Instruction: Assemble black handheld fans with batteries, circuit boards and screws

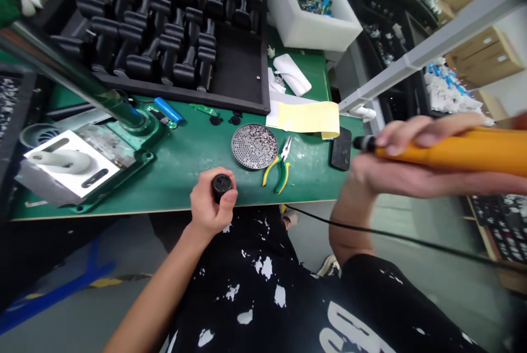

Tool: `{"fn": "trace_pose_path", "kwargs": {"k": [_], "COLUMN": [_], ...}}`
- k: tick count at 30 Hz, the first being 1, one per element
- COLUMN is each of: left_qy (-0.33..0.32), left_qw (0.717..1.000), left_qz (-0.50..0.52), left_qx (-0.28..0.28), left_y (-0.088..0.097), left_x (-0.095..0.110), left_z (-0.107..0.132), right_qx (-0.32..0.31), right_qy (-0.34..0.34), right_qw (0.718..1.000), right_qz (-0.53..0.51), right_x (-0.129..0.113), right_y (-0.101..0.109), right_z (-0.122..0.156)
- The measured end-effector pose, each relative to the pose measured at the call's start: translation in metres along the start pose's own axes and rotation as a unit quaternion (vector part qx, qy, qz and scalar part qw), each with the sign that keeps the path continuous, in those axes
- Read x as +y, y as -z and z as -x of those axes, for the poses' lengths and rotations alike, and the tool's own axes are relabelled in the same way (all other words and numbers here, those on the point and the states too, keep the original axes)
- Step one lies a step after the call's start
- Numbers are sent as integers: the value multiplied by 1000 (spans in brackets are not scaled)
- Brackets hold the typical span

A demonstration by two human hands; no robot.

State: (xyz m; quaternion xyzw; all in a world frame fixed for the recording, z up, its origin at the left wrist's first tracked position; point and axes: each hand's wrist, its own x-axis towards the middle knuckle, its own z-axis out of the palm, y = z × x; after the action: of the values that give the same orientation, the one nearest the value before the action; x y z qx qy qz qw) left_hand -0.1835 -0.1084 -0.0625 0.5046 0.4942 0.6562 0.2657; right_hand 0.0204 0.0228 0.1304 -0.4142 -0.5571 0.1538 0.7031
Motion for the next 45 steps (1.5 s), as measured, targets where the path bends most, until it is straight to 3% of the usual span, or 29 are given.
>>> {"fn": "trace_pose_path", "kwargs": {"k": [1, 2, 5, 8, 13, 23, 30, 36, 38, 42, 45], "left_qy": [-12, -23, -31, -6, 26, -4, 9, 15, 19, 7, -19], "left_qw": [1000, 999, 999, 1000, 999, 1000, 1000, 999, 999, 998, 997], "left_qz": [1, -1, 2, 5, -23, 9, -13, -24, -33, -44, -52], "left_qx": [17, 25, 15, -12, -11, -17, -10, -21, -29, -36, -53], "left_y": [-1, -3, -5, -5, -4, -2, -5, -4, -4, -2, -1], "left_x": [-6, -10, -16, -15, -15, -19, -21, -21, -19, -15, -11], "left_z": [1, 1, -2, -2, 3, 2, 4, 4, 3, 0, -4], "right_qx": [27, 14, -102, -183, -203, -190, -196, -270, -255, -202, -191], "right_qy": [43, 57, -34, -119, -156, -184, -151, -139, -143, -98, -45], "right_qw": [998, 996, 991, 971, 965, 963, 956, 949, 951, 963, 960], "right_qz": [-48, -71, -81, -95, -59, -57, -158, -86, -101, -151, -200], "right_x": [2, 7, 34, 58, 71, 84, 86, 83, 83, 70, 34], "right_y": [-19, -38, -79, -96, -94, -91, -91, -92, -93, -91, -79], "right_z": [10, 21, 55, 83, 103, 109, 111, 113, 114, 106, 88]}}
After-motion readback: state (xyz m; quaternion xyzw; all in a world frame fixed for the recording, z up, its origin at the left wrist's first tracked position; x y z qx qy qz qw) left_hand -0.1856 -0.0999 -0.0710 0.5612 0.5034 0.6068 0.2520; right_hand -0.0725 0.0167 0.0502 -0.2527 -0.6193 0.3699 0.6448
